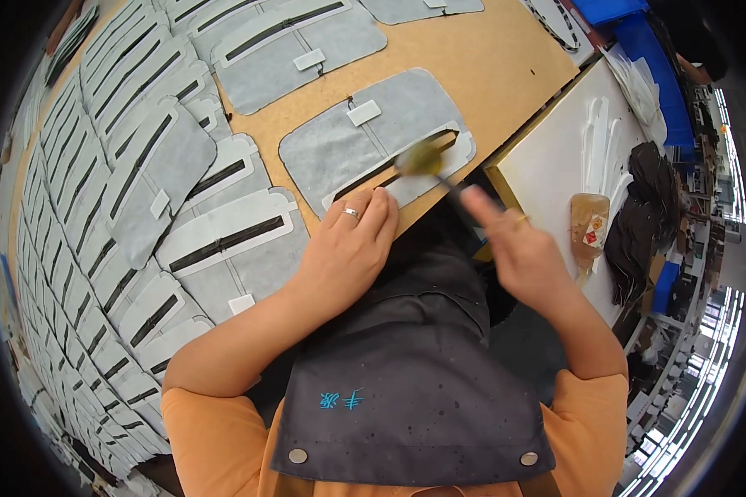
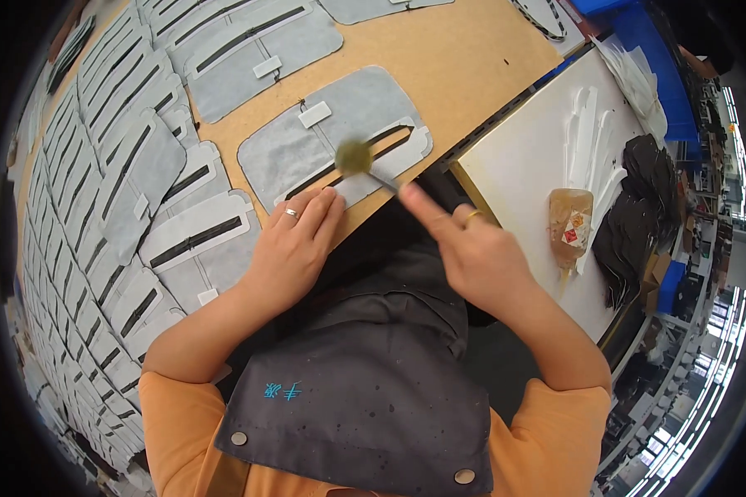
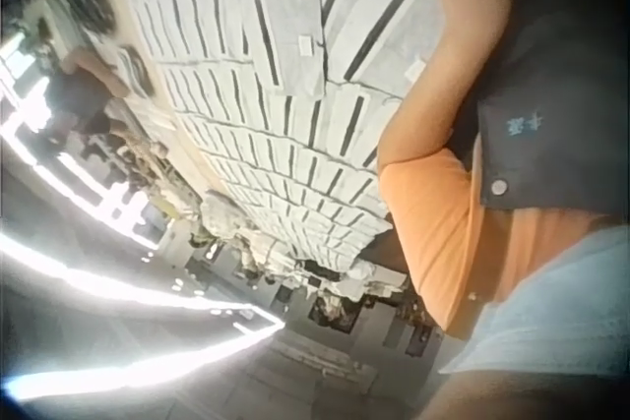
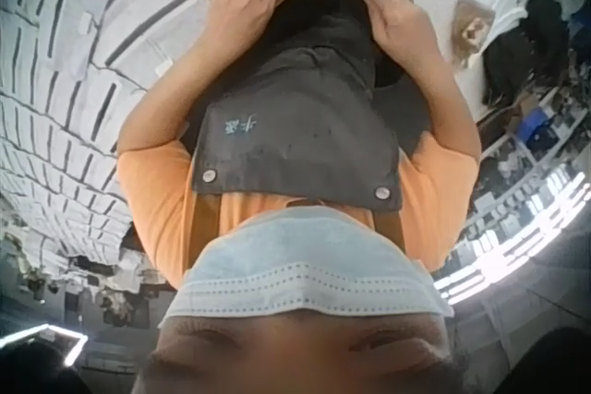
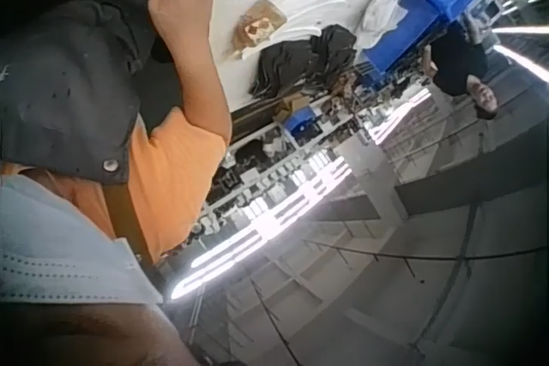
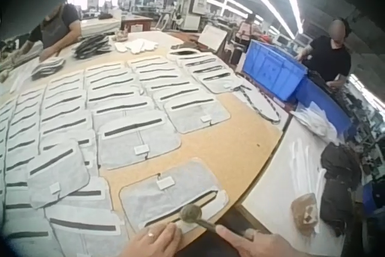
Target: The recorder is assembling fabric pocket panels by applying glue to the edges and using a mallet to flatten and secure the seams.
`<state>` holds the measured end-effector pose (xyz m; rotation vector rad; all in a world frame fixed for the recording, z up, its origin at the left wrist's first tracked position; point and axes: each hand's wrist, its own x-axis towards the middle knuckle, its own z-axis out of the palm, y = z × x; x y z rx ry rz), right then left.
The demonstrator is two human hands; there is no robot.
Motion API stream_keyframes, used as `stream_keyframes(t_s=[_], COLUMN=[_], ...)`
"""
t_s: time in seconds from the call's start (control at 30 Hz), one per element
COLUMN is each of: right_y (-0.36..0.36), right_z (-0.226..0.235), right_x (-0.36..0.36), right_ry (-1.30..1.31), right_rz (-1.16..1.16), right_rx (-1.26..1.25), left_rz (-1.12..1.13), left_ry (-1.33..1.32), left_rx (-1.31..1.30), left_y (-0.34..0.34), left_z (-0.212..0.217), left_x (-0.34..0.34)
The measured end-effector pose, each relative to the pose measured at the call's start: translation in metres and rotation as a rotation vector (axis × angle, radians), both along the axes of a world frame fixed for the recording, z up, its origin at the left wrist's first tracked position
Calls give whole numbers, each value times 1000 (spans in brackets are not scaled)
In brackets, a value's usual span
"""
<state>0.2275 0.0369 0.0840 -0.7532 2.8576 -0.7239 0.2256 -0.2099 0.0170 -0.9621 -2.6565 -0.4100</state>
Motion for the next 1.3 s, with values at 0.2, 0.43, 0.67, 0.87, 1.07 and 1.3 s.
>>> stream_keyframes(t_s=[0.2,0.43,0.67,0.87,1.07,1.3], right_y=[-10,-14,-13,-21,-12,-28], right_z=[33,8,4,18,-15,-5], right_x=[-20,5,8,0,15,-1], right_ry=[86,-153,164,-59,51,285], right_rz=[-5,21,-100,-78,-46,-228], right_rx=[-112,210,-224,-50,8,-335], left_rz=[87,72,79,78,54,63], left_ry=[14,57,35,14,23,-31], left_rx=[-50,-32,-92,-84,-88,-105], left_y=[-3,0,5,2,5,3], left_z=[-1,-5,4,2,6,8], left_x=[5,7,8,9,10,13])
